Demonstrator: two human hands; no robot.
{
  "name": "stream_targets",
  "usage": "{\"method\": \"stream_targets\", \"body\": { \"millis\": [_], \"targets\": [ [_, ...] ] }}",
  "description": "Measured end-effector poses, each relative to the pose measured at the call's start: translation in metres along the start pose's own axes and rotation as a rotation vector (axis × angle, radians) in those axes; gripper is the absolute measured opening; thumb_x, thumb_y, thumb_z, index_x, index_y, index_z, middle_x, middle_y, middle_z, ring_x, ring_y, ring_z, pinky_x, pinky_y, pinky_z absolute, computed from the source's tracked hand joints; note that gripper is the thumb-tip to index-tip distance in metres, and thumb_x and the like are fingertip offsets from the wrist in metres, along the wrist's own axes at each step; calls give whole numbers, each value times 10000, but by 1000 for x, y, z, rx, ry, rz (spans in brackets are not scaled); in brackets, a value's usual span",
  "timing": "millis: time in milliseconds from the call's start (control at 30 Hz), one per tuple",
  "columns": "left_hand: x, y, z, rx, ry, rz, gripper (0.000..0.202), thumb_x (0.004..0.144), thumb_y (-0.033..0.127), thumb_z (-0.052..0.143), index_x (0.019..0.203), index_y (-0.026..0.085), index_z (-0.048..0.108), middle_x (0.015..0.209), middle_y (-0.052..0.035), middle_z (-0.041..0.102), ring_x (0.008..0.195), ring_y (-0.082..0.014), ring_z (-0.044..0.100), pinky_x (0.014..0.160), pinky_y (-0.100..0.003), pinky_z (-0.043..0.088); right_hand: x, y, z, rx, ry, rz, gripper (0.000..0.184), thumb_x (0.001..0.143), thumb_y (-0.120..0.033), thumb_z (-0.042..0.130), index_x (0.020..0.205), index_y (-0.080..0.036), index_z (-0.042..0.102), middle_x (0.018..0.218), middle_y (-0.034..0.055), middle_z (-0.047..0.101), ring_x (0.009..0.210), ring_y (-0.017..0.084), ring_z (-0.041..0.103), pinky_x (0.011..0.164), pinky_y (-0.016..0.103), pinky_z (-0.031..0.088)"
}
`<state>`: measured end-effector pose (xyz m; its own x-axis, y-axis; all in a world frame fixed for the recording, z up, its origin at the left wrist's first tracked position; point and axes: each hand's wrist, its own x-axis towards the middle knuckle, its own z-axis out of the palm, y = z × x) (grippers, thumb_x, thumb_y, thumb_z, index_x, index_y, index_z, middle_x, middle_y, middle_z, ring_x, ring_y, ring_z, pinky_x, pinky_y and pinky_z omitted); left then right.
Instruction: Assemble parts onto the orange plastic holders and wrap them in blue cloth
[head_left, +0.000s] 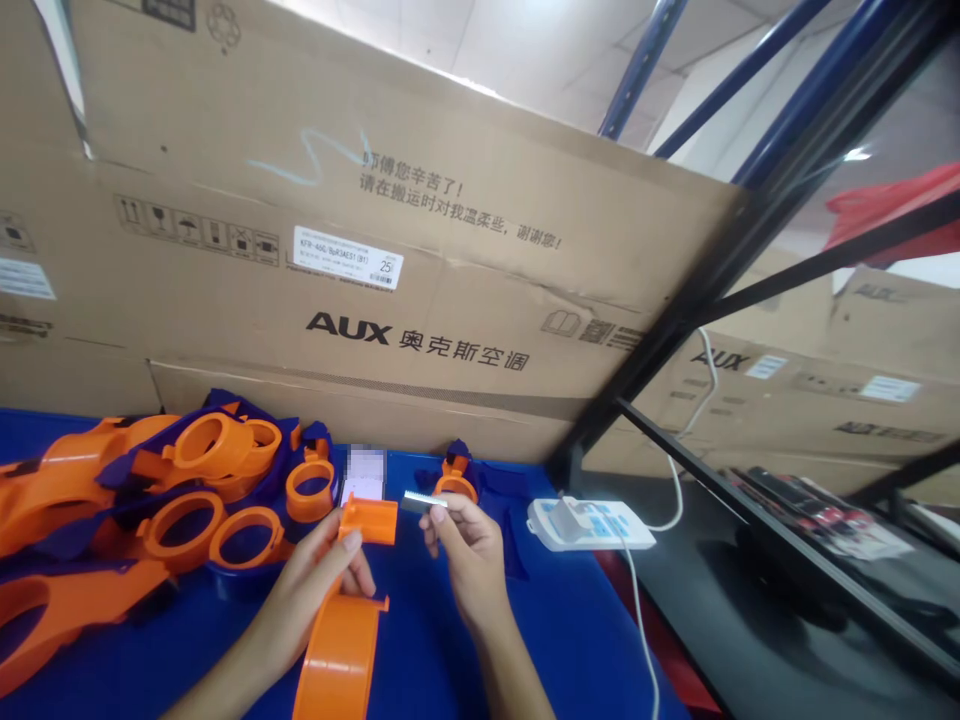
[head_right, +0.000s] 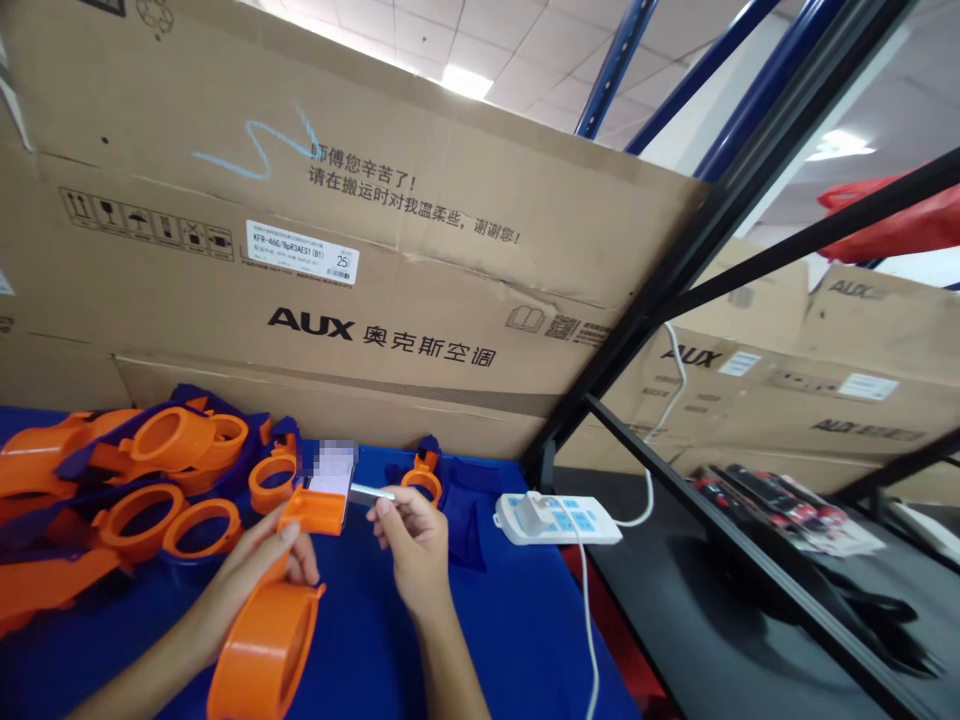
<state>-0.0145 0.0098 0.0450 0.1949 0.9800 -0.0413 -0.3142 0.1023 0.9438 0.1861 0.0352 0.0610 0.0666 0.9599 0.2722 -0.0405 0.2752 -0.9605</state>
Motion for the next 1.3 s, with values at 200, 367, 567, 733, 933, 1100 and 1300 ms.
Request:
{"method": "stream_targets", "body": {
  "millis": [200,367,567,733,933,1100,1300],
  "targets": [
    [0,3,3,-20,30,-41,402,897,581,661,760,203,673,552,-9,688,461,-122,566,490,-210,391,1,-2,-2,-96,-24,-17,276,919,-457,716,825,-199,697,720,26,686,588,140,556,509,239,442],
    [1,5,3,18,49,9,430,918,575,635,715,196,658,585,-35,714,495,-130,571,519,-226,399,-2,-4,-4,-216,-50,-64,267,948,-430,683,813,-200,689,708,14,658,635,155,575,579,253,460],
    [4,0,-2,23,26,-15,411,914,566,644,727,200,644,586,-7,695,496,-132,569,528,-232,403,-4,-6,-4,-297,-71,-103,218,970,-382,654,862,-196,693,728,6,643,677,163,590,649,262,471],
    [2,1,0,17,0,-11,471,906,575,638,636,190,629,521,2,624,478,-132,535,514,-236,370,-3,-4,-4,-256,-48,-97,246,971,-379,649,806,-197,655,697,-4,612,637,146,545,597,244,429],
    [-1,4,1,40,-21,16,482,938,561,598,628,191,603,533,14,575,499,-125,482,538,-239,355,-3,0,0,-193,-13,-75,245,974,-392,639,818,-202,636,652,-29,551,578,129,479,550,237,389],
    [1,1,3,82,-8,9,400,896,562,667,715,208,619,552,33,580,526,-137,497,565,-240,387,-5,-3,1,-302,-63,-105,244,967,-383,646,813,-194,651,703,-14,565,639,143,501,602,245,414],
    [-3,-9,4,156,32,-14,342,904,562,657,888,220,650,621,22,631,615,-177,558,657,-278,457,-6,-4,6,-309,-137,-80,261,990,-392,619,828,-194,672,660,-18,593,625,150,546,620,253,429]
  ]
}}
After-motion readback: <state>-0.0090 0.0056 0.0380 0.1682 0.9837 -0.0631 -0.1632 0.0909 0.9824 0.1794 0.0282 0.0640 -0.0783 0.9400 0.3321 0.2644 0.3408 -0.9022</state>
